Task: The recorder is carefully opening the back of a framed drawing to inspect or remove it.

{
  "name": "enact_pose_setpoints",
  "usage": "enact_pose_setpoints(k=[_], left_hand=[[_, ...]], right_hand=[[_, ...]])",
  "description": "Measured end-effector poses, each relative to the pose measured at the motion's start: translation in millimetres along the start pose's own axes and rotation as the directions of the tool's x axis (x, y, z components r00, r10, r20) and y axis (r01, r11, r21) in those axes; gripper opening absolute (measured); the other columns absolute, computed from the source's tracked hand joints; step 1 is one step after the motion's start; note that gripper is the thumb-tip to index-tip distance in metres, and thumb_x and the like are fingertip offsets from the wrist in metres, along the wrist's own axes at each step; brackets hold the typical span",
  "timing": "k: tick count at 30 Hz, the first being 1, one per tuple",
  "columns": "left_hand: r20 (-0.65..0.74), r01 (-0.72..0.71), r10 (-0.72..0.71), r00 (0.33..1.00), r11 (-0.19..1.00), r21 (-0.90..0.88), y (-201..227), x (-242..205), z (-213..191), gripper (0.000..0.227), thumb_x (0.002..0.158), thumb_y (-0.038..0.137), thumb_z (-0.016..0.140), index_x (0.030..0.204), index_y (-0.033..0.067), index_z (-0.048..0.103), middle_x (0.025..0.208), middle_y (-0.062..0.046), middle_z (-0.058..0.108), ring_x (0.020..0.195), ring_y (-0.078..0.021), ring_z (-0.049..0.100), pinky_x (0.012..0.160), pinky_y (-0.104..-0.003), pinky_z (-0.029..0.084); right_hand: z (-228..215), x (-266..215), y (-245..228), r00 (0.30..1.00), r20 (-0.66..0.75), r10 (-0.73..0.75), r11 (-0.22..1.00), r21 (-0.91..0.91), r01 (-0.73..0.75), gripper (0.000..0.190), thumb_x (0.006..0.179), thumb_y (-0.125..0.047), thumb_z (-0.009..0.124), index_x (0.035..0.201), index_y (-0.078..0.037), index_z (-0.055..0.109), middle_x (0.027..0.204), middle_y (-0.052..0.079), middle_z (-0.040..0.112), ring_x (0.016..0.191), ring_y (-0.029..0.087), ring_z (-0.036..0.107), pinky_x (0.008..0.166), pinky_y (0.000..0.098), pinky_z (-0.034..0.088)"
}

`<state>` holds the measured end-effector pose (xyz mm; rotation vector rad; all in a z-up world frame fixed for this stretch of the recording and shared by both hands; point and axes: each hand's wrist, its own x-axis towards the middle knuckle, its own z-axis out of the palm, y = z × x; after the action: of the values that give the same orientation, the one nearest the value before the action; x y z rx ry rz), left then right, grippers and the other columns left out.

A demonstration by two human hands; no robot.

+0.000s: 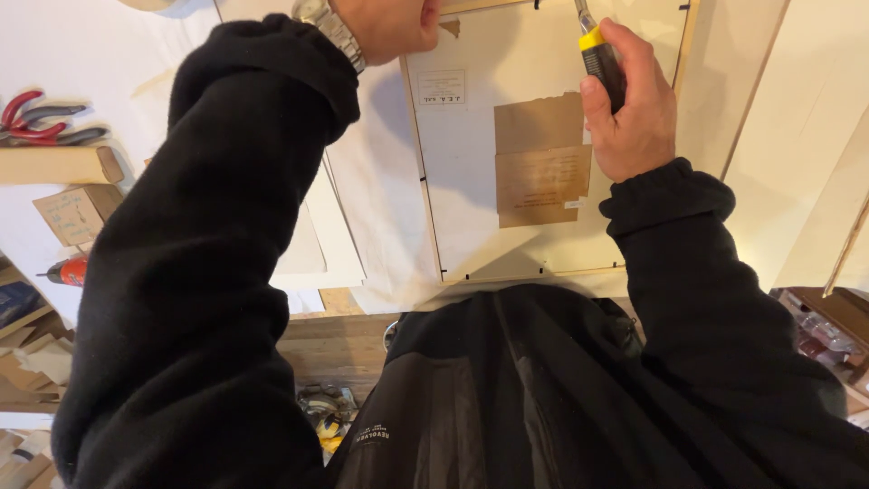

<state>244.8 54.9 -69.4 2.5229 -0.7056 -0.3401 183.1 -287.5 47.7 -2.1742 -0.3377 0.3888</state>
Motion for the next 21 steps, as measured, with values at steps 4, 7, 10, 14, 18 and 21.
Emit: enact_pose_setpoints(k=[4,7,10,14,18,21], left_hand=[[-0.019,-0.027,0.028,0.999,0.999,0.029,8.0,-2.1,-15.9,0.010,0.092,0.013,0.071,0.093,0.0025,0.069,0.068,-0.011,0.068,0.050,-0.0229,0.065,0.045,-0.035,0.054],[-0.046,-0.002,0.006,0.999,0.997,0.081,31.5,-5.3,-39.6,0.009,0.090,0.013,0.072,0.087,0.0048,0.070,0.070,-0.013,0.069,0.054,-0.0268,0.065,0.048,-0.039,0.054],[-0.088,0.061,-0.055,0.995,0.996,0.065,38.6,-10.2,-42.6,0.007,0.088,0.012,0.072,0.088,0.0043,0.071,0.072,-0.013,0.069,0.058,-0.0300,0.066,0.052,-0.040,0.054],[-0.202,0.050,-0.025,0.979,0.992,0.116,44.6,-13.7,-33.8,0.006,0.088,0.010,0.071,0.086,0.0042,0.069,0.071,-0.013,0.066,0.058,-0.0293,0.064,0.053,-0.039,0.052],[-0.263,0.056,0.009,0.965,0.969,0.240,47.9,-18.2,-24.1,0.004,0.088,0.006,0.068,0.085,0.0040,0.066,0.074,-0.010,0.062,0.061,-0.0268,0.059,0.053,-0.038,0.050],[-0.394,0.001,0.184,0.900,0.906,0.423,61.6,-25.5,-30.9,0.009,0.082,0.002,0.062,0.090,0.0045,0.065,0.095,-0.007,0.060,0.084,-0.0238,0.062,0.068,-0.034,0.052]], right_hand=[[0.0,0.7,-3.5,1.000,0.002,0.020,1.000,-0.001,-0.020,0.040,0.121,-0.026,0.058,0.153,-0.005,0.044,0.095,0.007,0.062,0.071,0.014,0.060,0.074,0.0318,0.052],[-1.6,0.7,-7.3,0.998,-0.001,0.067,0.996,0.064,-0.067,0.045,0.118,-0.024,0.057,0.157,-0.006,0.045,0.099,0.006,0.062,0.073,0.015,0.060,0.073,0.0309,0.053],[-0.4,1.4,-5.6,0.996,0.013,0.086,0.994,0.060,-0.087,0.044,0.117,-0.024,0.057,0.156,-0.007,0.047,0.105,0.009,0.063,0.074,0.016,0.061,0.074,0.0324,0.054],[2.3,-2.3,10.0,0.997,-0.039,-0.066,0.994,-0.085,0.063,0.039,0.119,-0.021,0.060,0.152,-0.006,0.046,0.129,0.015,0.063,0.098,0.023,0.066,0.095,0.0385,0.056],[2.3,-1.7,9.7,0.997,-0.041,-0.063,0.994,-0.093,0.059,0.039,0.119,-0.021,0.062,0.152,-0.006,0.046,0.136,0.015,0.063,0.109,0.027,0.067,0.102,0.0405,0.056],[2.1,-0.3,2.6,0.999,-0.038,0.005,0.996,-0.085,-0.008,0.045,0.116,-0.022,0.063,0.155,-0.007,0.048,0.132,0.015,0.064,0.105,0.029,0.066,0.097,0.0407,0.056]])
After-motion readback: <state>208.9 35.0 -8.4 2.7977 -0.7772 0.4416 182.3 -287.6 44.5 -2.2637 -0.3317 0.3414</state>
